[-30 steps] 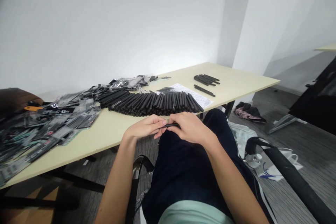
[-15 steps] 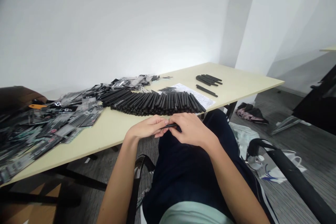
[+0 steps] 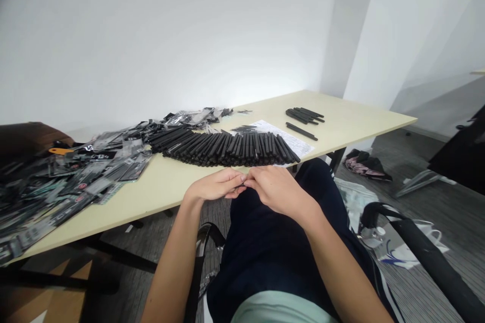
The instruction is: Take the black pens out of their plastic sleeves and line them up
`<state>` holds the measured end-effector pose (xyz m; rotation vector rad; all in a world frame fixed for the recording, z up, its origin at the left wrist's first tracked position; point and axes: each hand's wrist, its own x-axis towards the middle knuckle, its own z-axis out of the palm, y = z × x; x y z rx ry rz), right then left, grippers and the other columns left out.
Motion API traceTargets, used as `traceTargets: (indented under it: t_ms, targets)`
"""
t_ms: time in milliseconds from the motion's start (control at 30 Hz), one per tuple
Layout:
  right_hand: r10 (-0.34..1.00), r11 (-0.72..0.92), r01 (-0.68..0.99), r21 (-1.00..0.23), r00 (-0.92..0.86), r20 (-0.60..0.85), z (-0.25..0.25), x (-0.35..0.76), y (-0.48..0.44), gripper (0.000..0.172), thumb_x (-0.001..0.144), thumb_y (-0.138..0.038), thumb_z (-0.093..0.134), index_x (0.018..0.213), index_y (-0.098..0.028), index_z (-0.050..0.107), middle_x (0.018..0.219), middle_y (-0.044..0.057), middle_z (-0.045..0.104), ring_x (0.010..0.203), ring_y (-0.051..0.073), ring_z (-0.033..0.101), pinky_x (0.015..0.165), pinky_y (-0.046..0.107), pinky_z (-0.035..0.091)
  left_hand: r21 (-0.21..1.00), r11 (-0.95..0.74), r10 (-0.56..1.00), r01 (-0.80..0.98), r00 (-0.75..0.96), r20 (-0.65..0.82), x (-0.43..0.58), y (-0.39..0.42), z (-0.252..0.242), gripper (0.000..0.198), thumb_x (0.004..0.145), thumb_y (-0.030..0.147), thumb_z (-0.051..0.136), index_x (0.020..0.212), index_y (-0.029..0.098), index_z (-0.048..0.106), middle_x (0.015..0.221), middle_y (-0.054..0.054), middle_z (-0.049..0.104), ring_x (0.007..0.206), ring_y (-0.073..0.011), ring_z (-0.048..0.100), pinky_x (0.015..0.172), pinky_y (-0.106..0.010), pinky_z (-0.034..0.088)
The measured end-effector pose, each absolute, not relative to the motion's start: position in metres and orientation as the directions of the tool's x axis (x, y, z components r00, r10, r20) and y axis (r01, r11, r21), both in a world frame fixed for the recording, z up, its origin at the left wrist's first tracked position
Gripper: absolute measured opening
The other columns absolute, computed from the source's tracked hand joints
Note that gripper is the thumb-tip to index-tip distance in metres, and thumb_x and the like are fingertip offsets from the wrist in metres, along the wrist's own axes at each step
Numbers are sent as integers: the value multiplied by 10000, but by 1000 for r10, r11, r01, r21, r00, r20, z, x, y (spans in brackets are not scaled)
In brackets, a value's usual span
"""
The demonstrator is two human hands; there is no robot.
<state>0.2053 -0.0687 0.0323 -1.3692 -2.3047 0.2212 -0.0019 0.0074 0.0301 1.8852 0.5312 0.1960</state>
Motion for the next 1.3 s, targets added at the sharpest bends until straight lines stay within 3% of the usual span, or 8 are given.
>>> traceTargets:
  t_ms: [167,400,533,733,900,1000,1133,1300]
  targets:
    - [852,498,814,-299,-394,346,36,201,-73,66,1018,-217,617,967,-188,588,971,48,729,833,212,693,681,298,379,935,-252,454,248,884,-112,-2,8,28,569,1005,698,391,807,171,470,637,60,375,544,-85,316,508,-235,266]
    - [749,527,849,-26,-450,487,34,199,-71,148,997,-121,560,870,-196,551,854,44,649,740,201,607,659,319,359,937,-271,483,221,873,-67,-1,9,27,543,1029,655,384,767,182,433,612,64,375,512,-75,341,502,-233,273]
    - [765,550,828,-110,-447,463,37,202,-75,74,1029,-233,584,974,-184,592,937,51,678,827,206,657,653,304,372,937,-256,505,237,860,-80,0,5,32,564,1009,677,416,763,172,473,589,58,411,495,-79,375,496,-236,296]
    - [819,511,855,-84,-455,348,36,203,-77,265,1093,-261,455,915,-172,630,856,64,696,726,202,655,639,326,329,939,-237,490,248,866,-105,0,7,32,589,992,702,431,763,161,481,630,56,398,514,-72,358,502,-236,279]
    - [822,498,858,-123,-422,382,36,202,-75,42,1014,-162,572,988,-186,594,920,52,725,781,215,678,646,311,328,933,-249,483,260,868,-113,-2,8,29,596,987,719,419,777,163,470,662,46,409,530,-74,367,511,-241,269]
    - [824,487,862,-139,-402,399,38,204,-76,102,974,-97,575,1000,-195,576,908,36,727,762,208,668,634,309,318,931,-249,499,266,859,-112,-2,8,29,597,986,722,417,767,168,457,664,44,406,530,-73,360,508,-241,264]
    - [820,515,840,-169,-425,382,39,207,-80,29,1017,-223,587,1022,-199,603,937,35,726,788,207,678,634,310,325,934,-251,497,253,862,-100,0,6,32,588,990,706,429,757,168,460,646,50,401,521,-73,369,512,-241,278]
    - [810,528,838,-139,-448,378,40,212,-80,221,1084,-295,473,1032,-218,673,904,41,717,793,201,677,644,305,341,937,-229,510,262,853,-114,1,5,34,583,989,694,450,737,168,466,594,60,385,507,-75,352,506,-242,258]
